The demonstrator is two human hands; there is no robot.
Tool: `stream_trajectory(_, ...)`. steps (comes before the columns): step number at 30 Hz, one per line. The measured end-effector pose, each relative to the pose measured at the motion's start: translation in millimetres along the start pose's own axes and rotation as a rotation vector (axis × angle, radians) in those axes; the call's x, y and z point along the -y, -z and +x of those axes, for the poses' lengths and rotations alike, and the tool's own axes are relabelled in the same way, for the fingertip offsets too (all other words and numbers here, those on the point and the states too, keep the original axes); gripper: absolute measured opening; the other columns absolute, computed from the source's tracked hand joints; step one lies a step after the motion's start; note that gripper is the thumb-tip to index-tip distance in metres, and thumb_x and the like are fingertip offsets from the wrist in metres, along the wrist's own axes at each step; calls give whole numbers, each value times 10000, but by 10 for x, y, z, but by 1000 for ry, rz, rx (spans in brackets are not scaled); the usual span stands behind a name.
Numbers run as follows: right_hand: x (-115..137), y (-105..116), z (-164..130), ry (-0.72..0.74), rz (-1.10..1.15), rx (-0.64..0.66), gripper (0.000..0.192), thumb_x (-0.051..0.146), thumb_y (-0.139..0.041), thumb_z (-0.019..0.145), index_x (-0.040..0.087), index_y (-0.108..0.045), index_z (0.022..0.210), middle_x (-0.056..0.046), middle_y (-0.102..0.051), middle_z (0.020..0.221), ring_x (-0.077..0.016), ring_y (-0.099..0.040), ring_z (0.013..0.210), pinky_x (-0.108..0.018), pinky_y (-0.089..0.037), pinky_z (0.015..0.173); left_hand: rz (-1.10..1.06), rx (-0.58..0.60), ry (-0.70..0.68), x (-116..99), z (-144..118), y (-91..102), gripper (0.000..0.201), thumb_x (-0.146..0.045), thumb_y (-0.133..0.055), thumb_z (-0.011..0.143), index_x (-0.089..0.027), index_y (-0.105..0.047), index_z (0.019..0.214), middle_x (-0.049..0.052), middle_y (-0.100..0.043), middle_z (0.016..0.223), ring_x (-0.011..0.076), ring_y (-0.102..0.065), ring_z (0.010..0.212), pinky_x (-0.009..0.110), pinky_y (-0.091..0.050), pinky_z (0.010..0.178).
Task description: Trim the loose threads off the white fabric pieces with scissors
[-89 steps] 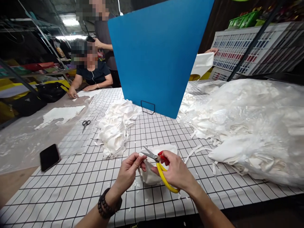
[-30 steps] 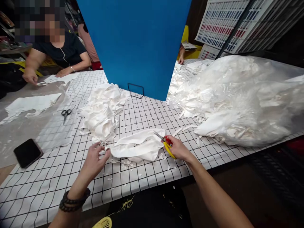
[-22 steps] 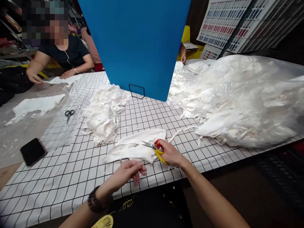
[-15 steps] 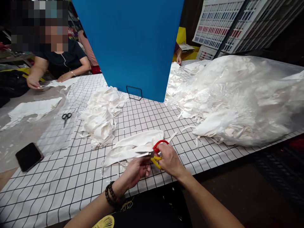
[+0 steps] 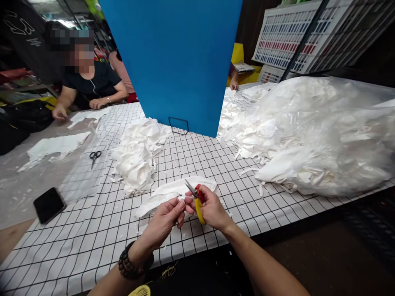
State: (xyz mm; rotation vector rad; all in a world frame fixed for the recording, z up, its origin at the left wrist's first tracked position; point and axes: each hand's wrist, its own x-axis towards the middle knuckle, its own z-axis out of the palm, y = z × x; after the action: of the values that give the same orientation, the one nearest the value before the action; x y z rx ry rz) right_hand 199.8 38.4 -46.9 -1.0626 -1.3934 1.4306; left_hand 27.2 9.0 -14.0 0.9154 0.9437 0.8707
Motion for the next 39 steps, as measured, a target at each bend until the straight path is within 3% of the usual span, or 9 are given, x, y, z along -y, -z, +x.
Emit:
stream_trajectory(3, -71, -89, 97, 55, 29, -128, 188, 261, -716, 761, 216, -577, 879, -16, -655, 890, -139, -594, 732, -258, -499, 663, 158, -61, -38, 18, -21, 82, 348, -457, -558, 886, -142, -701, 921, 46, -624, 792, 84, -451, 519, 233, -384, 522)
stream_trajectory(7, -83, -118, 152, 91, -77, -219, 171, 238, -708, 762, 208, -585, 875, -16, -654, 879, -137, -580, 737, -255, -486, 684, 415, -349, -338, 90, 12, 178, 241, -394, -650, 834, -188, -766, 786, 99, -558, 1100, 214, -554, 989, 281, -455, 772)
stream_trajectory(8, -75, -123, 155, 64, -79, -177, 181, 241, -715, 755, 205, -586, 877, -13, -650, 866, -136, -579, 728, -252, -485, 672, 396, -348, -362, 108, 30, 186, 240, -390, -657, 826, -185, -763, 761, 107, -547, 1162, 228, -543, 1028, 283, -458, 774)
stream_trajectory(10, -53, -124, 147, 8, -41, -73, 219, 259, -736, 733, 200, -574, 868, -6, -639, 839, -143, -588, 733, -255, -490, 670, 259, -245, -298, 141, 74, 181, 284, -411, -625, 844, -167, -746, 764, 116, -591, 1135, 179, -583, 818, 263, -454, 626)
stream_trajectory(13, -2, -46, 92, -40, -62, -11, 239, 317, -728, 740, 194, -558, 855, -4, -617, 825, -150, -588, 745, -268, -492, 679, 73, -107, -213, 169, 132, 157, 301, -412, -578, 876, -154, -718, 807, 58, -650, 806, 93, -463, 507, 244, -394, 522)
stream_trajectory(17, 158, 204, -60, -72, -366, -114, 232, 353, -700, 759, 204, -560, 869, 14, -568, 747, -136, -530, 659, -252, -457, 593, 197, -148, -315, 152, 159, 159, 264, -370, -593, 880, -165, -729, 783, 23, -598, 643, 156, -553, 676, 275, -427, 731)
stream_trajectory(20, 330, 312, -175, -78, -635, -3, 269, 365, -731, 713, 223, -557, 861, 19, -570, 731, -143, -509, 634, -256, -424, 550, 311, -178, -377, 126, 158, 163, 253, -343, -586, 890, -176, -722, 758, 34, -614, 688, 171, -566, 734, 273, -421, 744)
stream_trajectory(24, 478, 251, -237, -60, -864, 49, 286, 397, -727, 690, 224, -538, 816, 0, -592, 764, -167, -531, 666, -278, -412, 569, 377, -157, -402, 112, 154, 146, 244, -301, -562, 907, -187, -704, 746, 32, -596, 700, 170, -564, 718, 272, -422, 702)
stream_trajectory(39, 469, 103, -207, 32, -996, 37, 279, 431, -691, 720, 228, -503, 755, 4, -583, 706, -165, -512, 623, -271, -350, 542, 342, -86, -392, 95, 132, 145, 234, -290, -556, 907, -188, -688, 744, 31, -557, 742, 145, -549, 650, 248, -455, 591)
